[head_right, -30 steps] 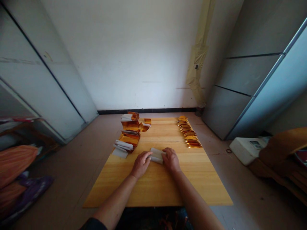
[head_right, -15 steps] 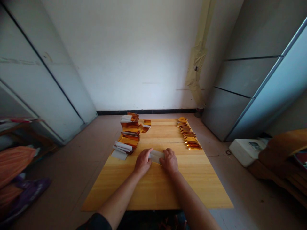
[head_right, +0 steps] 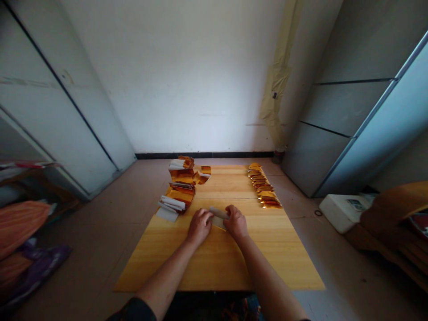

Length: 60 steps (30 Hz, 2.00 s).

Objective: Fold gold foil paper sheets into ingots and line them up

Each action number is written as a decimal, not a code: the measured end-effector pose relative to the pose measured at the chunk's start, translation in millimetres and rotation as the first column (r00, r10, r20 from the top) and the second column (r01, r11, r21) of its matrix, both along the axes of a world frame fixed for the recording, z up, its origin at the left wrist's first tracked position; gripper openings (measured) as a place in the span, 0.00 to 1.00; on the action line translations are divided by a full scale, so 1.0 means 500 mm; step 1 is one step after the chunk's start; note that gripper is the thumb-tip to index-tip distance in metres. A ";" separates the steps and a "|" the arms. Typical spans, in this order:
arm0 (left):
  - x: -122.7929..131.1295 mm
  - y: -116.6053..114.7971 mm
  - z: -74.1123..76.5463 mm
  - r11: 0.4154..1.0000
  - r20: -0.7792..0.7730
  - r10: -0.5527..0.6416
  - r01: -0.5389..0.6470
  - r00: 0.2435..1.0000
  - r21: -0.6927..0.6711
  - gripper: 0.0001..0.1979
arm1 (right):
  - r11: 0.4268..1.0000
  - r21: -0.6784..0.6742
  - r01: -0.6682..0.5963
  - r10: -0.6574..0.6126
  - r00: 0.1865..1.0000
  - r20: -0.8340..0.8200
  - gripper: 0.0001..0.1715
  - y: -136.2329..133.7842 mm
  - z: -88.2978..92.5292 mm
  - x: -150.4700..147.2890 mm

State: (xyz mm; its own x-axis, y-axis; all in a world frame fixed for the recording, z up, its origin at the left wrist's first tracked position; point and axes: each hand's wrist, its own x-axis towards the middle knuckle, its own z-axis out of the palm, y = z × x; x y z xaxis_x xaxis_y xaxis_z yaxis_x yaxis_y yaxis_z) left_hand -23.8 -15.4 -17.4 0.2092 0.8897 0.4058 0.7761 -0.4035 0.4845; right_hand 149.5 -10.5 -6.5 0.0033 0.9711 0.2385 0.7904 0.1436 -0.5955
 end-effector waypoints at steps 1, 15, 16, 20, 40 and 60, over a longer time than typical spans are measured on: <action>0.000 0.000 0.000 1.000 -0.009 -0.006 0.006 1.000 0.002 0.12 | 1.000 0.006 -0.002 0.002 1.000 -0.021 0.25 -0.001 0.000 0.000; 0.001 -0.006 0.012 1.000 -0.009 0.012 -0.012 1.000 -0.023 0.08 | 0.975 0.070 -0.211 0.201 0.971 0.126 0.17 -0.035 0.006 0.000; 0.001 -0.006 0.012 1.000 0.000 0.019 -0.019 1.000 -0.020 0.08 | 0.972 0.071 -0.223 0.211 0.966 0.147 0.15 -0.039 0.009 -0.001; 0.001 -0.007 0.008 0.999 0.059 0.035 -0.034 0.998 -0.011 0.11 | 0.959 0.070 -0.275 0.257 0.946 0.197 0.11 -0.054 0.023 -0.001; -0.007 -0.006 -0.001 0.998 0.166 0.045 -0.051 0.985 0.030 0.11 | 0.987 0.033 -0.159 0.158 0.987 0.035 0.16 -0.019 0.015 0.000; 0.005 -0.028 0.034 0.991 -0.179 -0.128 0.131 0.976 0.005 0.08 | 0.951 0.244 -0.187 0.196 0.981 -0.011 0.16 -0.001 0.018 0.018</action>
